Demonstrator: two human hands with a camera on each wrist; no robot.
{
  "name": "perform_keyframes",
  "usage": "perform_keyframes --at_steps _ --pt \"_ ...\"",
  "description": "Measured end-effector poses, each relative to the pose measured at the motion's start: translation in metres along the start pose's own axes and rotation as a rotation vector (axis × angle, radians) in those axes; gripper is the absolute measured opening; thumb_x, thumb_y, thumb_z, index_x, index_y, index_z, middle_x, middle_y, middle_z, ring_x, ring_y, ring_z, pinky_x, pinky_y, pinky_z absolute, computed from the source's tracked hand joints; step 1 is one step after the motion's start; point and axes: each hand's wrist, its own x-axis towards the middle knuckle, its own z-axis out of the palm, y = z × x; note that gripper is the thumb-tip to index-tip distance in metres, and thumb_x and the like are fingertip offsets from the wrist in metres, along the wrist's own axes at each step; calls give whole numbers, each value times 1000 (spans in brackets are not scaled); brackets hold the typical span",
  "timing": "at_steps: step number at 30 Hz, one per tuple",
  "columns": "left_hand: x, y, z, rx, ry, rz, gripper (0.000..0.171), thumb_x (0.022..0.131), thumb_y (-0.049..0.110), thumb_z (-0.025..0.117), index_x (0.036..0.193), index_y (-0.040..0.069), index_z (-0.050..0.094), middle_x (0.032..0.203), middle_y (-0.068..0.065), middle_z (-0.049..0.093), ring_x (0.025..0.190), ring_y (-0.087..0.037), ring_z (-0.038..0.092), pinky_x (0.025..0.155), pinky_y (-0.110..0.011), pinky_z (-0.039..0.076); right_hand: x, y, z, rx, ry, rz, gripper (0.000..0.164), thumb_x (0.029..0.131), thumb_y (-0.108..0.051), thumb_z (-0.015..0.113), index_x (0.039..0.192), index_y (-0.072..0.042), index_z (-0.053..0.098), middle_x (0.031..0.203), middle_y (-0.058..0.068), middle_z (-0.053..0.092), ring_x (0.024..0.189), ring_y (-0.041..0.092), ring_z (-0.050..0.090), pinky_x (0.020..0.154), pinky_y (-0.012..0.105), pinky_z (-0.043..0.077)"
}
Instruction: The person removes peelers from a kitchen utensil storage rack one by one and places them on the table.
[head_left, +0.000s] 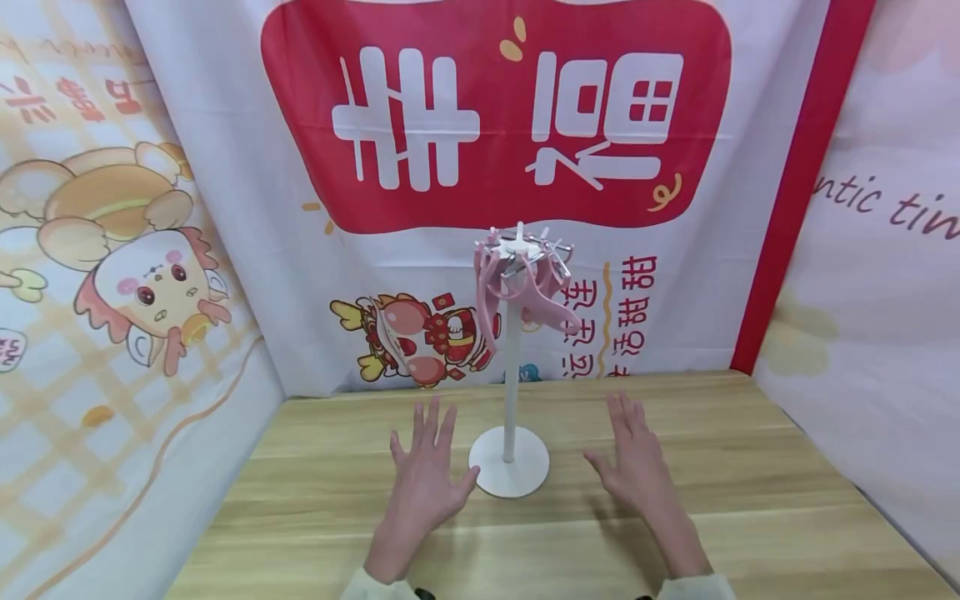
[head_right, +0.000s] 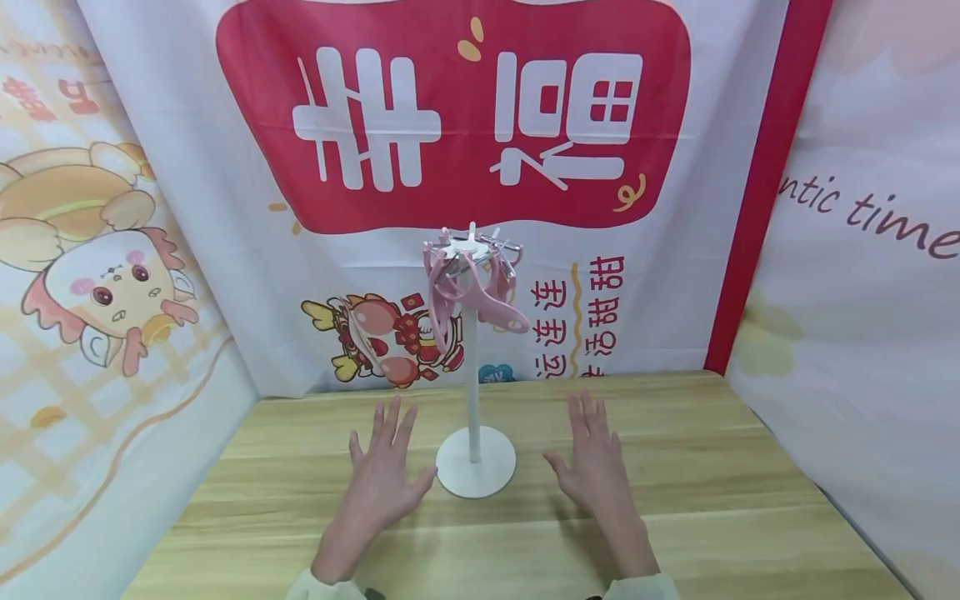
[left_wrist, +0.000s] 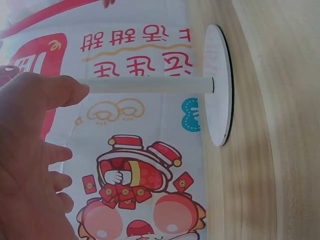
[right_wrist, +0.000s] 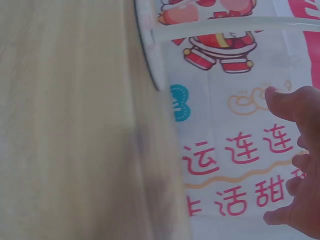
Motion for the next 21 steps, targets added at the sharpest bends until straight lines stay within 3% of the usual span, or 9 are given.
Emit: perform_keyframes --at_steps 6,12,16,21 --pt "1 0 -2 -121 -30 7 93 87 46 72 158 12 22 167 -13 16 155 -36 11 116 -75 14 0 -5 -18 70 125 -45 89 88 -27 75 156 -1 23 158 27 29 144 48 29 116 62 31" --pt "10 7 1 -374 -152 -22 88 92 38 70 159 12 17 165 -12 24 152 -34 24 122 -63 20 -1 -13 -39 156 285 -100 78 85 -16 76 151 -4 37 150 24 42 135 45 44 109 63 40" --pt "24 11 7 -515 -195 -18 84 95 39 66 158 11 19 163 -12 29 150 -35 30 120 -57 30 -1 -17 -47 176 351 -136 71 83 -11 77 145 -1 45 143 25 49 131 44 49 106 62 43" --pt "52 14 20 -677 -192 49 78 96 29 66 157 10 22 161 -11 36 148 -31 34 119 -53 34 0 -24 -57 213 378 -156 63 84 -9 76 141 -2 50 138 23 54 127 41 53 103 61 46"
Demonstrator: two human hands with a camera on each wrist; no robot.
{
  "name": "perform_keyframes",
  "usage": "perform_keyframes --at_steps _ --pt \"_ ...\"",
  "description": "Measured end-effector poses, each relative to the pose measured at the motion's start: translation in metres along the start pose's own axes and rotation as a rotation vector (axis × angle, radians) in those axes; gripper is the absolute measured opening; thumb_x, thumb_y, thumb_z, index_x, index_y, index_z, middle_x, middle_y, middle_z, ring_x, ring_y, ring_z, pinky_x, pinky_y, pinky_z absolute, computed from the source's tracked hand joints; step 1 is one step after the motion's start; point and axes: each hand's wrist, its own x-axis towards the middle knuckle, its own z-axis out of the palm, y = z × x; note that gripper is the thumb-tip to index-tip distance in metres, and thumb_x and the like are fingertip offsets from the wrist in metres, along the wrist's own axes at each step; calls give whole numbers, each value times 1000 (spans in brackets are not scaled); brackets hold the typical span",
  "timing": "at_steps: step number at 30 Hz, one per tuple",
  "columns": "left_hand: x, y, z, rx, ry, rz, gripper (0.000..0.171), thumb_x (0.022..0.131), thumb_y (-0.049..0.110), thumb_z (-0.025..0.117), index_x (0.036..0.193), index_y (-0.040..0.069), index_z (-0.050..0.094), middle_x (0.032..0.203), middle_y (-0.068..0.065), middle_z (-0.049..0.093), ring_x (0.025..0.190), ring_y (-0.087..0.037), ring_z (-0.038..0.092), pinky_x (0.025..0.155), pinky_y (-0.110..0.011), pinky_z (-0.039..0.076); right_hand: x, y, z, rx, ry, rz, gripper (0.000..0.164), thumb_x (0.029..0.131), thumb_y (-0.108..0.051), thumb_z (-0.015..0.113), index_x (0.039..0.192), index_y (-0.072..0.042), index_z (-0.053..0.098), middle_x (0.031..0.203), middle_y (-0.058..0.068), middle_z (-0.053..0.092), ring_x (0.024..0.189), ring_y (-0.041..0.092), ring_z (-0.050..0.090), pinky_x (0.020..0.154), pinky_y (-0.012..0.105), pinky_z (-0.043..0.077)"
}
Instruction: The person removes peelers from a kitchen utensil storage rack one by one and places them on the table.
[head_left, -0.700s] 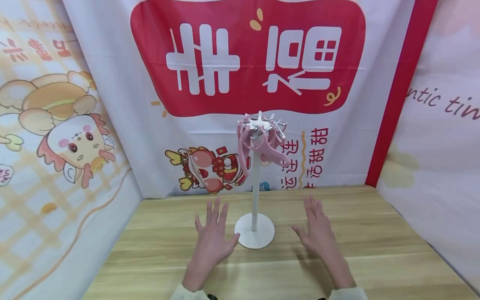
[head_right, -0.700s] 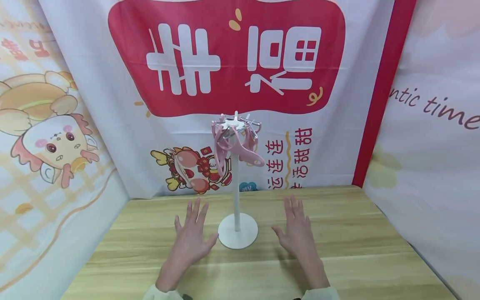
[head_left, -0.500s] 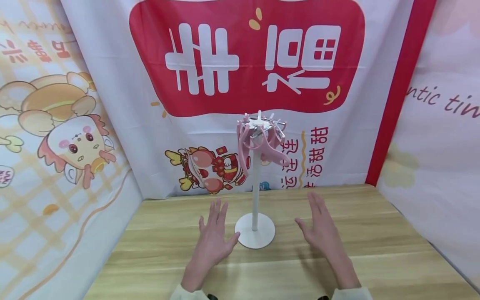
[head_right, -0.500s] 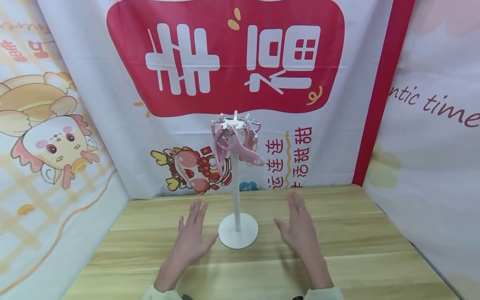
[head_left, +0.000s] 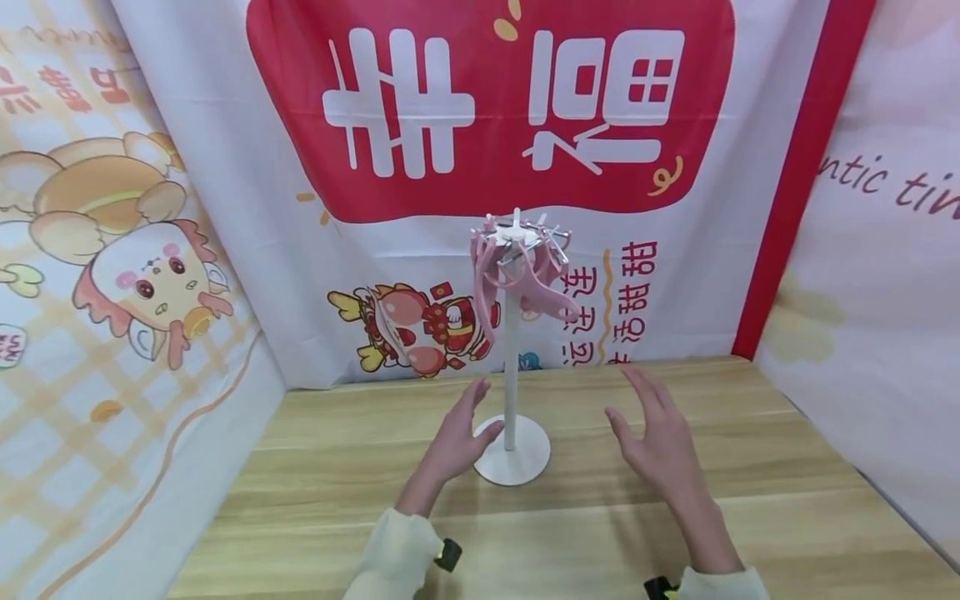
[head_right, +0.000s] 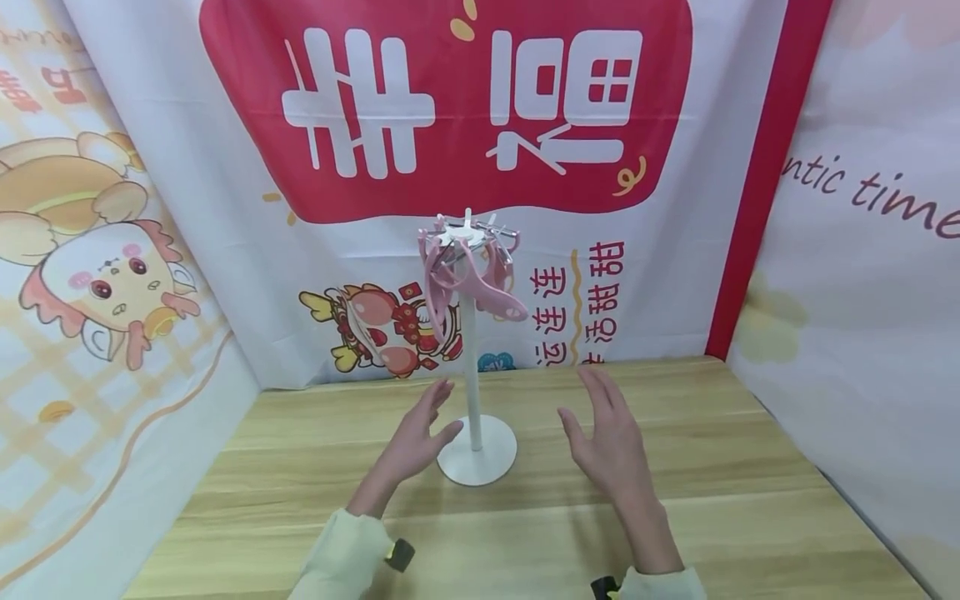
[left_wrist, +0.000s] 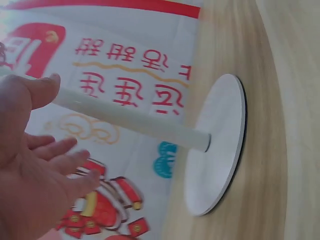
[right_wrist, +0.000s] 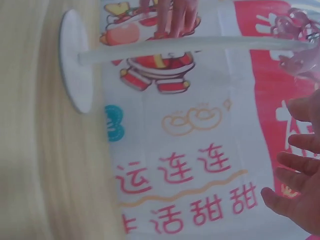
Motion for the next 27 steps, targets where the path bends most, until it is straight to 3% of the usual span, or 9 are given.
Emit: perform_keyframes --at_steps 6,12,16,19,23,27 --pt "32 -11 20 -119 -38 73 58 98 15 64 149 11 37 151 -13 48 143 -30 44 116 -49 39 15 -17 -9 72 61 -72 56 84 -4 76 136 -3 56 132 18 62 123 36 58 100 54 49" --pt "43 -14 37 -122 -6 127 26 101 7 54 127 4 54 117 -11 68 115 -27 66 102 -45 54 26 -37 -18 110 71 -110 55 83 -2 76 135 -6 58 131 10 65 117 27 62 91 44 56" --pt "47 -14 39 -95 40 97 13 102 6 52 112 5 60 102 -6 70 101 -20 68 97 -44 57 37 -50 -21 132 81 -138 51 83 -2 77 131 -6 61 128 10 67 113 27 65 91 43 57" --pt "48 -14 39 -89 51 66 12 101 5 53 109 7 62 98 -5 70 96 -17 68 97 -43 57 47 -62 -24 151 88 -164 49 83 -2 77 130 -6 62 126 10 68 110 28 66 93 27 57" --pt "48 -14 39 -89 53 44 13 101 5 54 107 8 64 98 -4 70 97 -17 68 97 -42 57 64 -76 -26 217 115 -236 49 82 3 76 129 -6 63 125 12 68 111 28 66 94 7 47" --pt "49 -14 38 -106 48 15 13 101 5 55 107 10 65 98 -3 71 97 -17 68 98 -45 56 82 -91 -28 230 118 -300 49 83 2 76 130 -6 63 128 11 67 117 25 63 99 15 49"
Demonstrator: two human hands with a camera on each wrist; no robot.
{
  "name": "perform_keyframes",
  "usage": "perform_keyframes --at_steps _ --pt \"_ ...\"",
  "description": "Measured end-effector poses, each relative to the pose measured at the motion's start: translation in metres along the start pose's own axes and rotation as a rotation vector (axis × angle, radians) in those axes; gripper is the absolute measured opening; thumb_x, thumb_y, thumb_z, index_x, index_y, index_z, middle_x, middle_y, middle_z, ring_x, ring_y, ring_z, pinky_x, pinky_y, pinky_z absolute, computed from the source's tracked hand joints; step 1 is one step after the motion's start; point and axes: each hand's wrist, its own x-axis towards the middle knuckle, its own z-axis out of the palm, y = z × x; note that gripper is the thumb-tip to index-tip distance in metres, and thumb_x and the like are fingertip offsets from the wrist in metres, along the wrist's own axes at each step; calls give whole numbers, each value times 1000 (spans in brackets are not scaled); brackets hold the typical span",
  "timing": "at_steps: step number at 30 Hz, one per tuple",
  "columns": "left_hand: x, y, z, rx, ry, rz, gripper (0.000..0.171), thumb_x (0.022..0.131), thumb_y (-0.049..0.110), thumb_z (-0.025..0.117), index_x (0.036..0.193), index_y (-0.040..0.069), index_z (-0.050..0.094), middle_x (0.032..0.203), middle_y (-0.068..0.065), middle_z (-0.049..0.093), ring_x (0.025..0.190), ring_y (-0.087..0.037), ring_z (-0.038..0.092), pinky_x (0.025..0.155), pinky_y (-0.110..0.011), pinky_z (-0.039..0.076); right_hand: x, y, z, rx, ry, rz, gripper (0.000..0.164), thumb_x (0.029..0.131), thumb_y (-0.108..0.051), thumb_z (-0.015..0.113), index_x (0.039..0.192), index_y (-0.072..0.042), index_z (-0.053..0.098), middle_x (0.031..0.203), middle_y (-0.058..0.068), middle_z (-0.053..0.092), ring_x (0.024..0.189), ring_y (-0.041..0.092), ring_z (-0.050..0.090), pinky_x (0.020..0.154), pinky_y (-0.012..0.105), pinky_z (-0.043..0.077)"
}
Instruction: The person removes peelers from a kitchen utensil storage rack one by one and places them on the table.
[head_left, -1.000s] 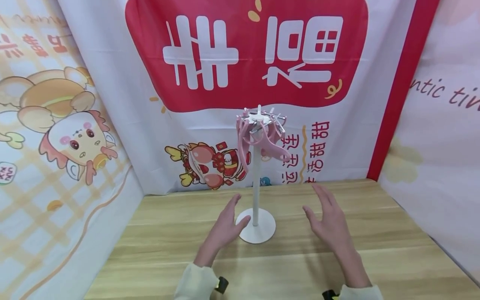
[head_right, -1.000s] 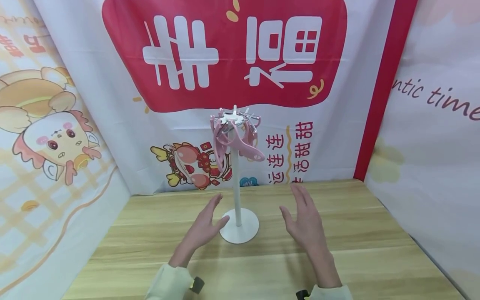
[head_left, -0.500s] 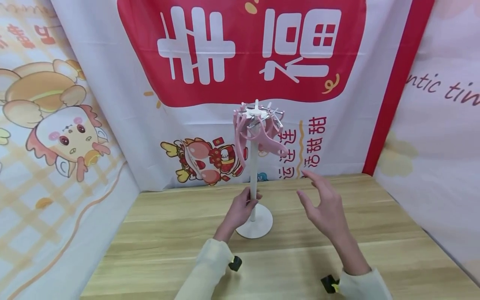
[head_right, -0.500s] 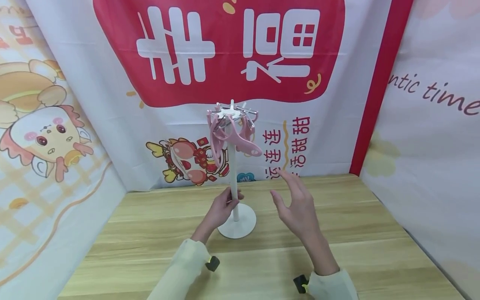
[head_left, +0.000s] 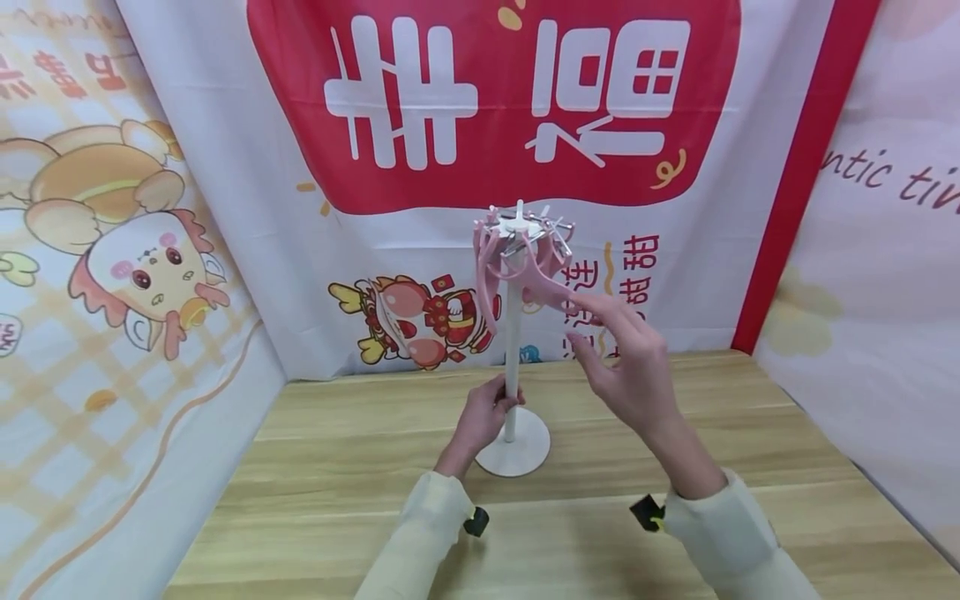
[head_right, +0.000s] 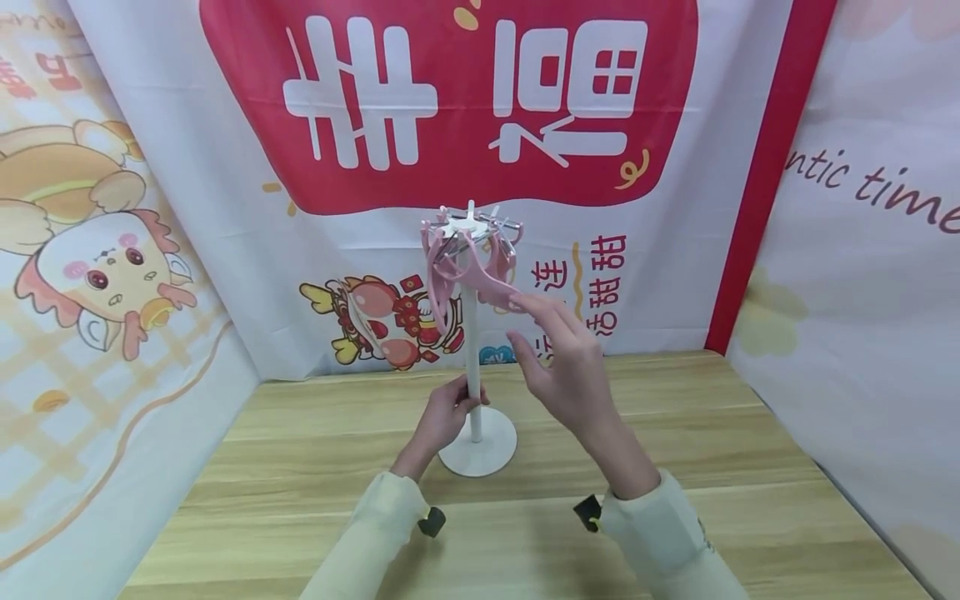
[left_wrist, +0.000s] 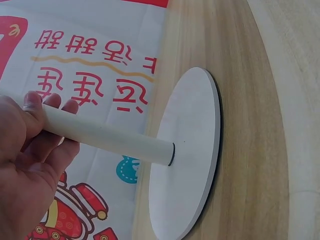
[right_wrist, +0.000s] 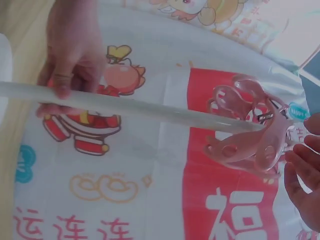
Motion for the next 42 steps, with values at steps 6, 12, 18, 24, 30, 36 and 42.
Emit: perform_keyframes --at_steps 6,12,18,24,30,36,42 --pt "0 0 -1 -26 -11 -41 13 100 6 57 107 11 66 98 -3 71 97 -16 68 99 -46 56 25 -5 7 -66 -23 -58 47 85 -4 77 129 -3 62 129 14 66 119 28 64 93 42 59" --pt "-1 4 -4 -48 -26 -51 13 100 7 56 108 10 66 98 -3 71 98 -17 68 101 -46 55 37 -9 16 -113 -56 -5 46 88 -14 75 131 -5 61 128 12 67 111 26 69 86 39 62" --pt "-1 4 -5 -42 -29 -58 13 100 7 57 108 10 66 98 -3 71 98 -17 68 102 -46 54 46 -11 25 -55 -46 59 38 89 -13 75 124 -5 66 118 12 72 99 22 73 81 36 62" --pt "0 4 -5 -21 -33 -42 14 100 8 57 109 12 67 99 -2 71 98 -16 68 102 -47 54 52 -9 27 70 -79 130 28 89 -5 71 117 -1 69 108 14 73 91 23 71 77 26 61" --pt "2 4 -5 -14 -32 -37 15 100 7 57 111 6 67 98 -3 72 99 -18 68 101 -47 54 56 -7 24 172 -123 259 23 92 -4 68 115 -1 70 104 16 72 87 22 66 68 8 51" --pt "3 3 -5 -22 -37 -53 15 100 8 57 111 6 66 97 -3 71 100 -19 68 102 -48 54 58 -8 20 172 -123 295 24 93 -6 67 117 -1 70 106 15 72 87 21 65 70 8 51" --pt "2 1 -5 -17 -34 -46 14 100 7 57 109 8 67 97 -3 72 100 -18 68 102 -47 54 58 -13 16 176 -100 283 24 93 -7 67 116 -2 70 107 14 72 87 19 64 67 9 52"
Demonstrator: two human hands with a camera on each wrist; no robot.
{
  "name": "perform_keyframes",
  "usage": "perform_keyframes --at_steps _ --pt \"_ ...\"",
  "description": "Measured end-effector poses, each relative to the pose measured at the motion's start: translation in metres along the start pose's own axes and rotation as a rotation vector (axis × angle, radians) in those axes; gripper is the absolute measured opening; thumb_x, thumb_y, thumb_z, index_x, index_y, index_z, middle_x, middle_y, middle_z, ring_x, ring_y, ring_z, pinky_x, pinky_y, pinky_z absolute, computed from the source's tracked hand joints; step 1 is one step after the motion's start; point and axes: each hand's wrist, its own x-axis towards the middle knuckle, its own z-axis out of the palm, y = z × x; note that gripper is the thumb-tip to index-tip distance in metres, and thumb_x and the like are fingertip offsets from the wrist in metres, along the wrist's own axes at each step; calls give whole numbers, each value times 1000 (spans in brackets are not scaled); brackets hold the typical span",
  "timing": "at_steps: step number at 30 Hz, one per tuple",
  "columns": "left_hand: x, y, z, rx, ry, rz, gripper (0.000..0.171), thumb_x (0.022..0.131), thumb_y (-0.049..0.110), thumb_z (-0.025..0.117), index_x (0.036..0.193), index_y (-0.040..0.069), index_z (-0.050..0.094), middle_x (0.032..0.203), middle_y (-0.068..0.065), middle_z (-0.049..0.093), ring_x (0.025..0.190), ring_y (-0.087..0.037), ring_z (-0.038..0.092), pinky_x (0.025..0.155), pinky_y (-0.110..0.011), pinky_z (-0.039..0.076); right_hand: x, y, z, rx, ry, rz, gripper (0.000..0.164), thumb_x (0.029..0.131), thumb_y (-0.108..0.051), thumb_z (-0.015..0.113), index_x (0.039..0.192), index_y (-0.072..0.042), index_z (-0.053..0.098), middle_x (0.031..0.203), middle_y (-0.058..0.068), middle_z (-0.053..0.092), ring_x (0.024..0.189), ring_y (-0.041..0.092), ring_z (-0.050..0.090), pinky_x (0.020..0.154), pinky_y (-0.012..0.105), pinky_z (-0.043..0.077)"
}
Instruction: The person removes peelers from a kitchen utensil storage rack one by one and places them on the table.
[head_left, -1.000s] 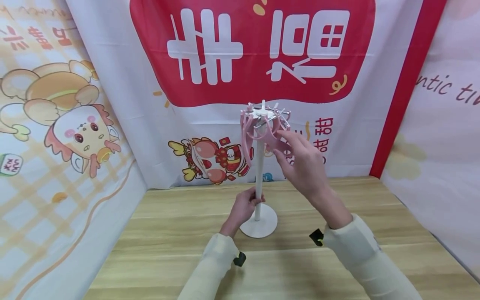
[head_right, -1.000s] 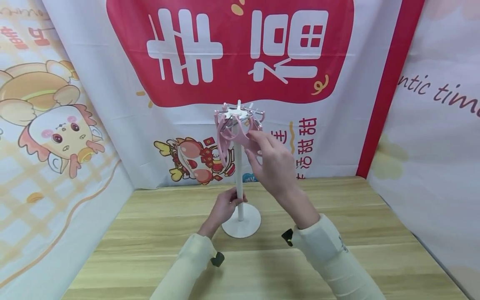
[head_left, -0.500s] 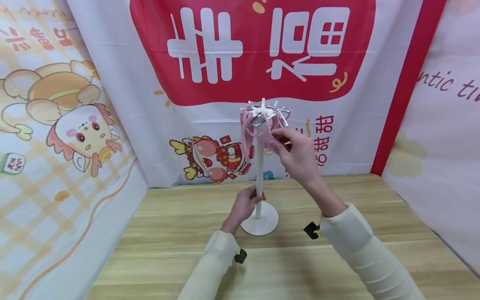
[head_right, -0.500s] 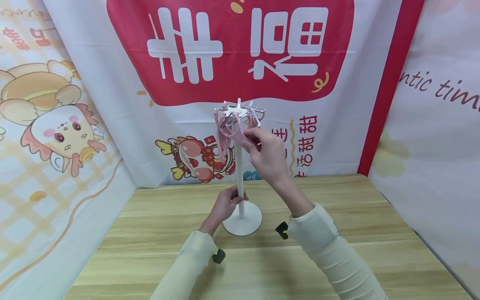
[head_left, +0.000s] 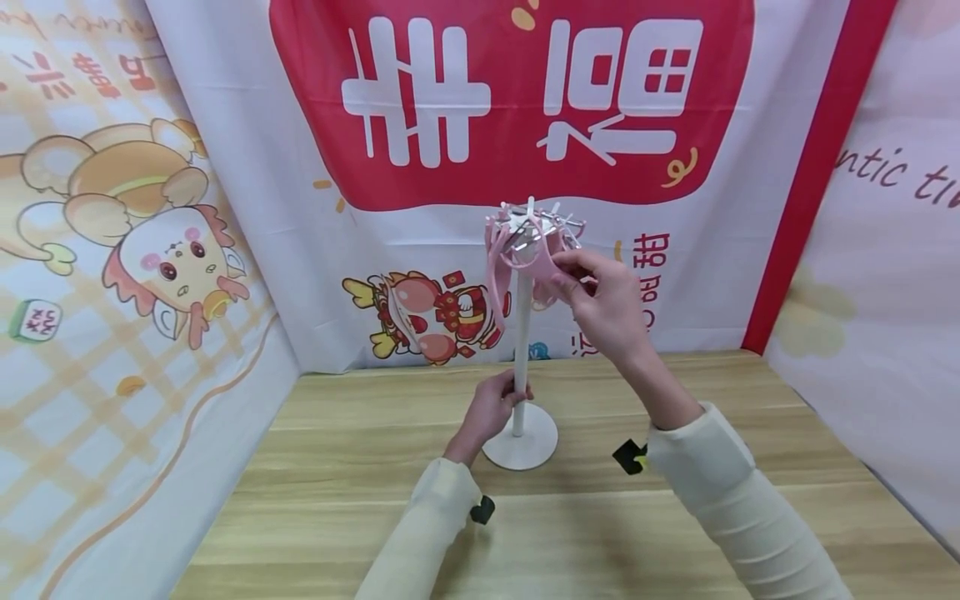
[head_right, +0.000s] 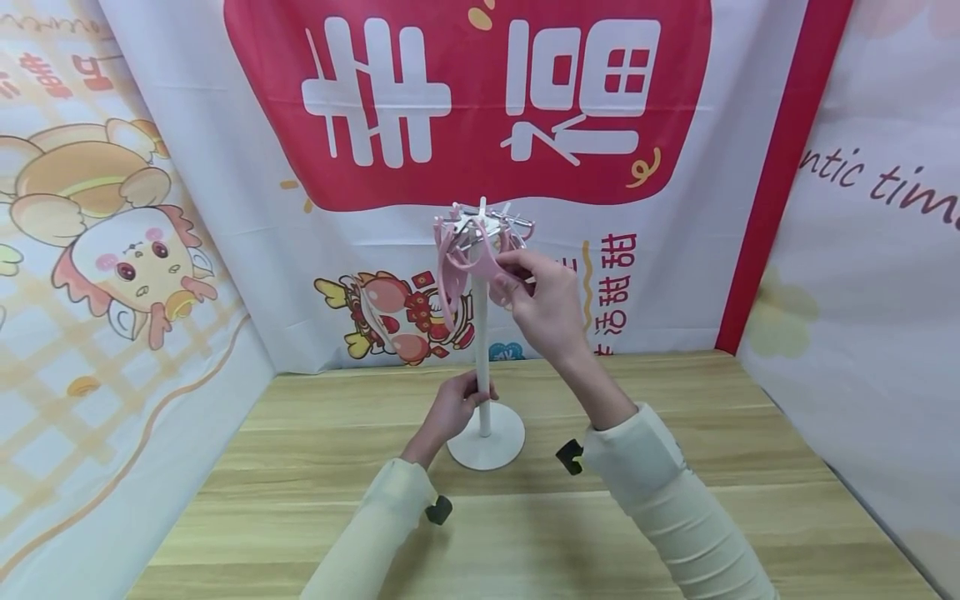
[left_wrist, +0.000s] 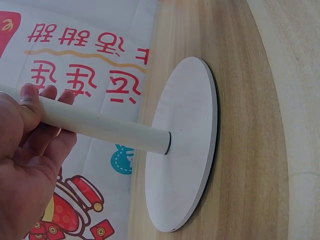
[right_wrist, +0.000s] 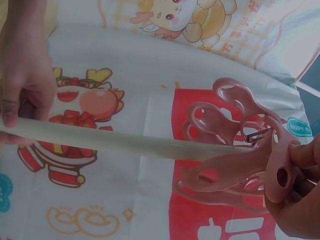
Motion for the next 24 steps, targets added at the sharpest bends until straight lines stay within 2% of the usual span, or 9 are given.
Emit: perform_keyframes --at_steps 3,9,12,17,24 --pt "0 1 0 3 2 -3 14 100 7 57 109 7 67 97 -3 72 100 -19 68 102 -48 54 0 -3 -2 -14 6 -17 24 94 -7 67 117 -2 71 109 14 72 86 18 63 65 9 51" --pt "-2 3 0 -24 -1 -36 13 100 8 57 107 12 67 97 -2 72 101 -19 68 104 -50 52 1 -8 -6 -25 20 -42 24 94 -8 66 117 -2 70 112 13 72 86 19 65 68 9 52" --pt "-2 1 0 -36 -2 -37 13 100 8 56 108 10 67 96 -2 72 101 -20 68 103 -49 53 1 -8 -7 -29 16 -44 24 94 -7 65 118 -2 70 113 14 72 87 20 66 69 8 52" --pt "-4 0 0 -39 -3 -28 15 100 6 56 111 4 67 97 -4 72 102 -21 68 103 -49 53 3 -10 -10 -59 30 -73 24 94 -6 66 118 -2 71 114 14 72 97 21 68 79 7 52" --pt "-1 2 -1 -51 -6 -34 13 100 6 56 106 10 67 96 -2 72 101 -20 68 102 -48 53 8 -19 -18 -98 59 -103 26 93 -6 66 118 -2 70 111 14 72 97 22 68 77 7 50"
